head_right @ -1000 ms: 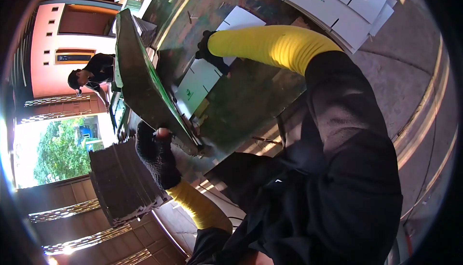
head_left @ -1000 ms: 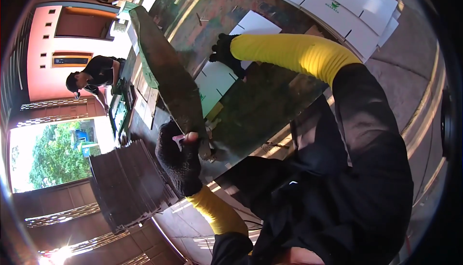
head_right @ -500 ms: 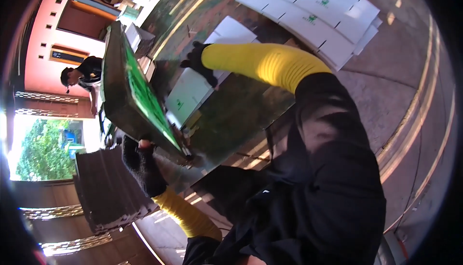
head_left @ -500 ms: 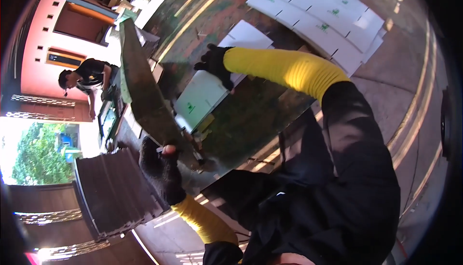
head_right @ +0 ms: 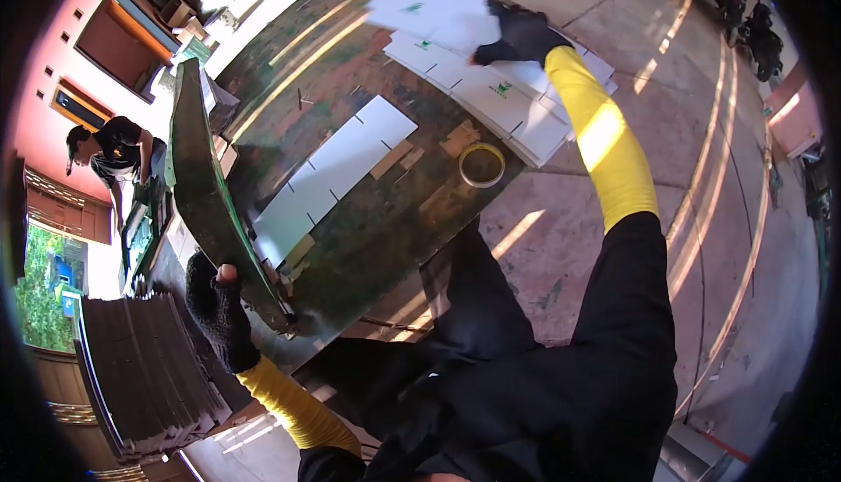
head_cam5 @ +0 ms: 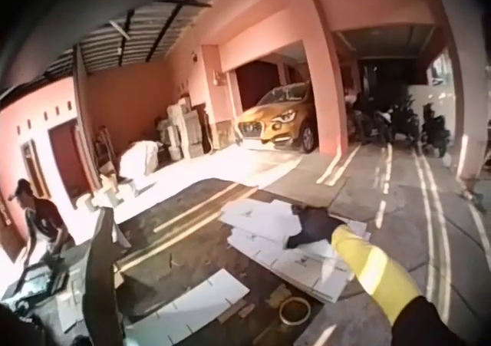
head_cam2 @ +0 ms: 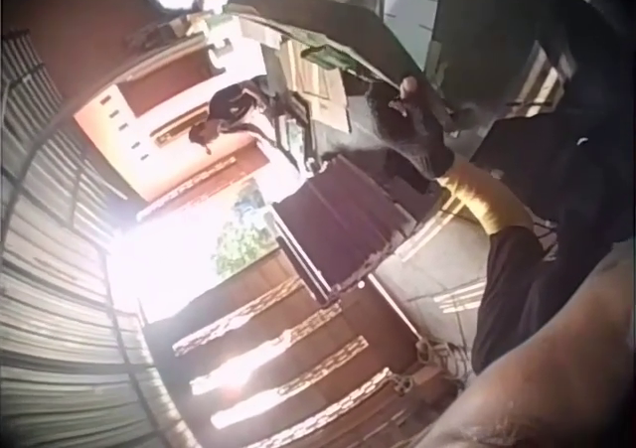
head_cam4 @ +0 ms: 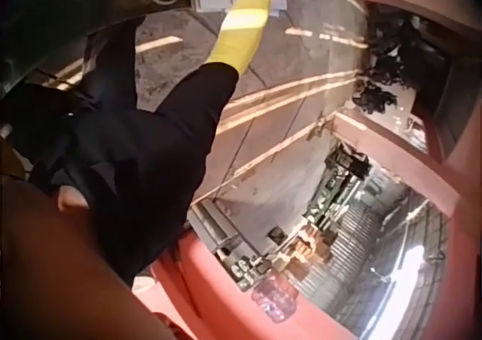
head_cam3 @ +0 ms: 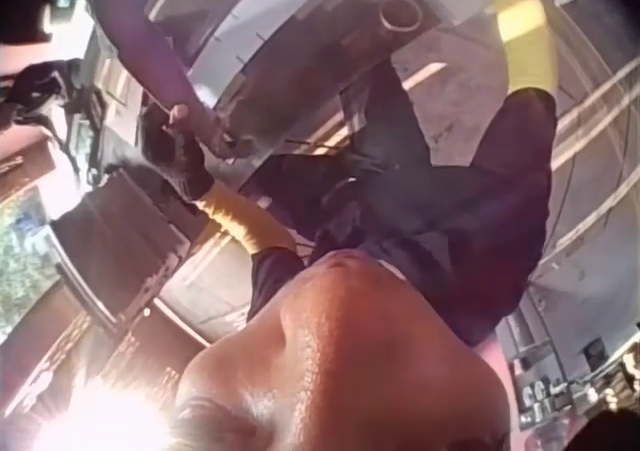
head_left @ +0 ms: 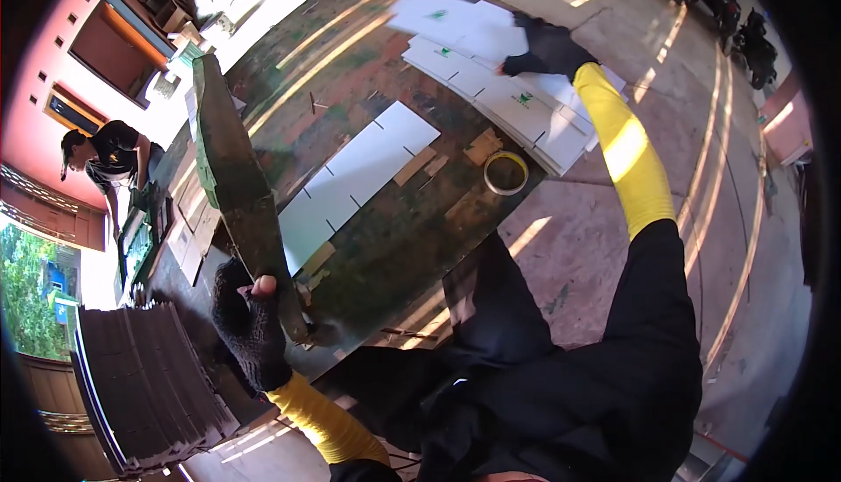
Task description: Screen printing on white cardboard sheets using a green screen frame and ink.
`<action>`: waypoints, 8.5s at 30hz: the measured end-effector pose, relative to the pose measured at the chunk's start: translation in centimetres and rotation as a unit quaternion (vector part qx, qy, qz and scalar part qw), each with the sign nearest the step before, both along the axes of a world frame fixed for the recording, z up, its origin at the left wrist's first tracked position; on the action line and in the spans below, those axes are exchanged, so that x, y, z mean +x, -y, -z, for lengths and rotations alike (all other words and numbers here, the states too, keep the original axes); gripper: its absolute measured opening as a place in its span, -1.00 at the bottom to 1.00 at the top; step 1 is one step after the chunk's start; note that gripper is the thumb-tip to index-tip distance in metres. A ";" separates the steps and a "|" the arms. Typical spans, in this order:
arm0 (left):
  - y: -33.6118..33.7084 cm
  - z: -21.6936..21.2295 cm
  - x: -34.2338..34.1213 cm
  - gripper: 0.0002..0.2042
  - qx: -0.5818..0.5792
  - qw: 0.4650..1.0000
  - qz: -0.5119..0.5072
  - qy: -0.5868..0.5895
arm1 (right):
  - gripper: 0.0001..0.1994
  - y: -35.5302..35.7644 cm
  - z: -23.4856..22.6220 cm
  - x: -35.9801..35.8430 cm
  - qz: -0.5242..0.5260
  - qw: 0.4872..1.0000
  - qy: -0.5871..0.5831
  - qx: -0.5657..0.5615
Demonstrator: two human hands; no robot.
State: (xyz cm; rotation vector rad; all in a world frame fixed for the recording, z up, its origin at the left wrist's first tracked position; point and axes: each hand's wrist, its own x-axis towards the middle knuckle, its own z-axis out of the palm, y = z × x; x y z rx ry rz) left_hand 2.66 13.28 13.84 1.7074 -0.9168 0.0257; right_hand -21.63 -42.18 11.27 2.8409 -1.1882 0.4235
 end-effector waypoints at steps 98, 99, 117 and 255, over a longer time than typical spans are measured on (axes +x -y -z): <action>12.1 14.0 -4.8 -0.60 0.184 0.972 0.065 0.131 | -0.26 -17.8 7.5 29.6 -0.273 0.956 -0.006 -0.106; 12.1 14.1 -4.8 -0.60 0.179 0.973 0.063 0.133 | -0.24 -17.9 7.5 29.7 -0.250 0.961 -0.019 -0.117; 12.5 14.1 -4.5 -0.62 0.163 0.976 0.070 0.130 | -0.55 -22.2 6.7 22.2 -0.463 0.878 0.014 -0.123; 6.0 2.0 -3.1 -0.70 0.000 0.999 0.005 0.032 | -0.34 -18.8 6.1 -2.4 -0.020 0.999 0.043 -0.027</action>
